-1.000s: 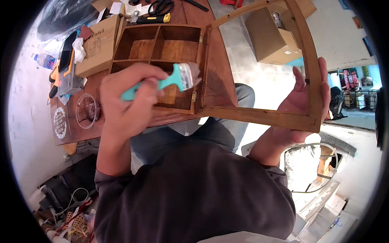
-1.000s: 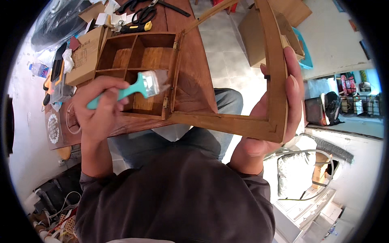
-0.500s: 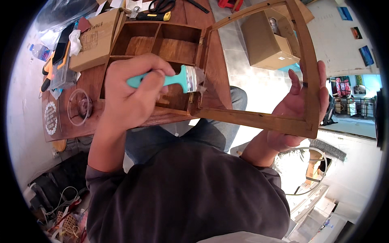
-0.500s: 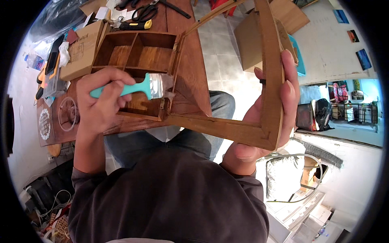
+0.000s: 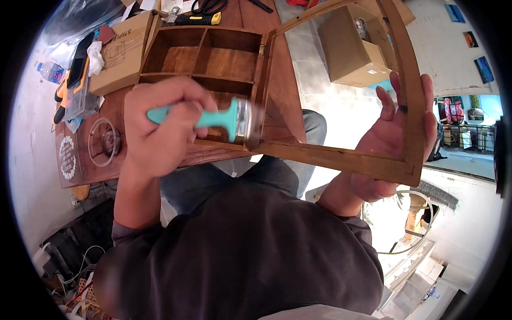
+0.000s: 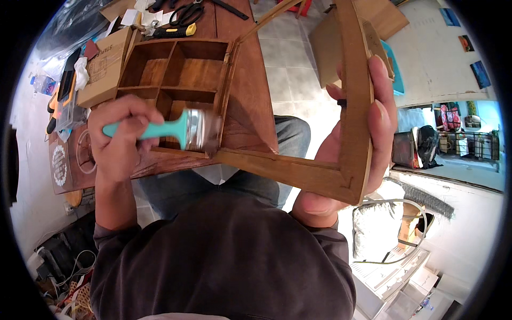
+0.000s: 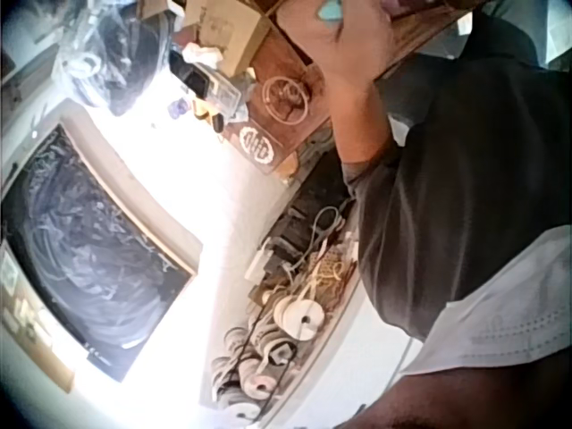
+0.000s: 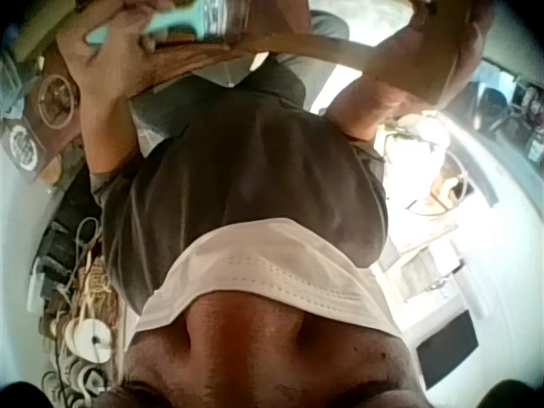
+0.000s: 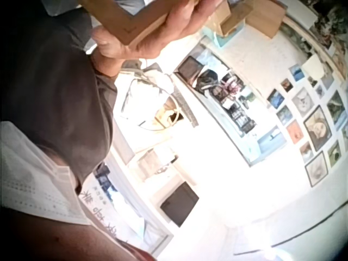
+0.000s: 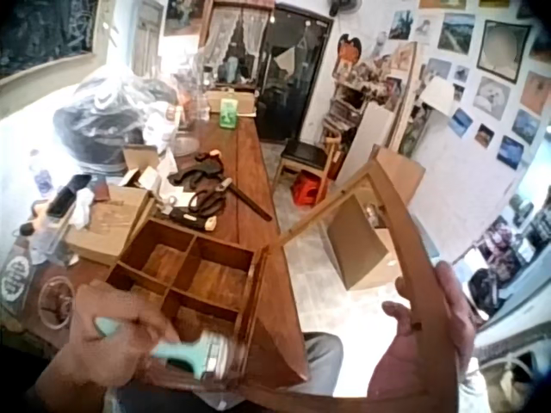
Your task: The person stains a small wooden box and its frame using a brush and a liquid from a plastic container.
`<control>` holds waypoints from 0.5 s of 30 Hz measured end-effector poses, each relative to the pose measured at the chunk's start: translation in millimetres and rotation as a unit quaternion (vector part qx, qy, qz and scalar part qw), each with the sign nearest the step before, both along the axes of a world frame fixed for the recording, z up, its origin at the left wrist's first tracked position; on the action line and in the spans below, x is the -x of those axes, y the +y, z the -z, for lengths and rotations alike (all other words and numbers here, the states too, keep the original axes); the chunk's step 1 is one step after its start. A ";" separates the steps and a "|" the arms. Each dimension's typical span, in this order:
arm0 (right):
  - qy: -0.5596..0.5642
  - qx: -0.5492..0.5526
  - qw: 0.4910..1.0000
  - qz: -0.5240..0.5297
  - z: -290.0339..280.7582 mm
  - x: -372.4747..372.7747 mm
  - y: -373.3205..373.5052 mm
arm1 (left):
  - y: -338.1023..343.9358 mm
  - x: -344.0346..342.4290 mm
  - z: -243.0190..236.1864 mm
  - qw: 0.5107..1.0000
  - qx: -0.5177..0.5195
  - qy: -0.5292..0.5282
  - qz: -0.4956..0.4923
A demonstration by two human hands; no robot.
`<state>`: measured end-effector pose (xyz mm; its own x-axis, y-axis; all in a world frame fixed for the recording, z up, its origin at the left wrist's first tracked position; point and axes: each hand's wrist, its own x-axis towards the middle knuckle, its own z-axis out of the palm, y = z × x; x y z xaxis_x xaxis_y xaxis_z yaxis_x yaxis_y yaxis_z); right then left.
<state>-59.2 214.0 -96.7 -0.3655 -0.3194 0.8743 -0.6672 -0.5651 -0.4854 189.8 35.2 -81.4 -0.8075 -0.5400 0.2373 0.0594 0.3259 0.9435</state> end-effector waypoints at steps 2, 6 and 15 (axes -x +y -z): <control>0.021 -0.017 0.999 -0.029 -1.0 2.2 1.5 | 8.2 14.8 7.9 0.988 -0.005 0.032 -0.149; 0.030 -0.033 0.999 -0.024 -0.2 4.8 6.4 | -3.4 -3.9 5.4 0.999 0.035 -0.014 0.038; -0.033 -0.023 0.999 -0.003 4.9 -5.3 16.4 | 5.8 -15.8 26.5 0.991 0.127 0.025 -0.019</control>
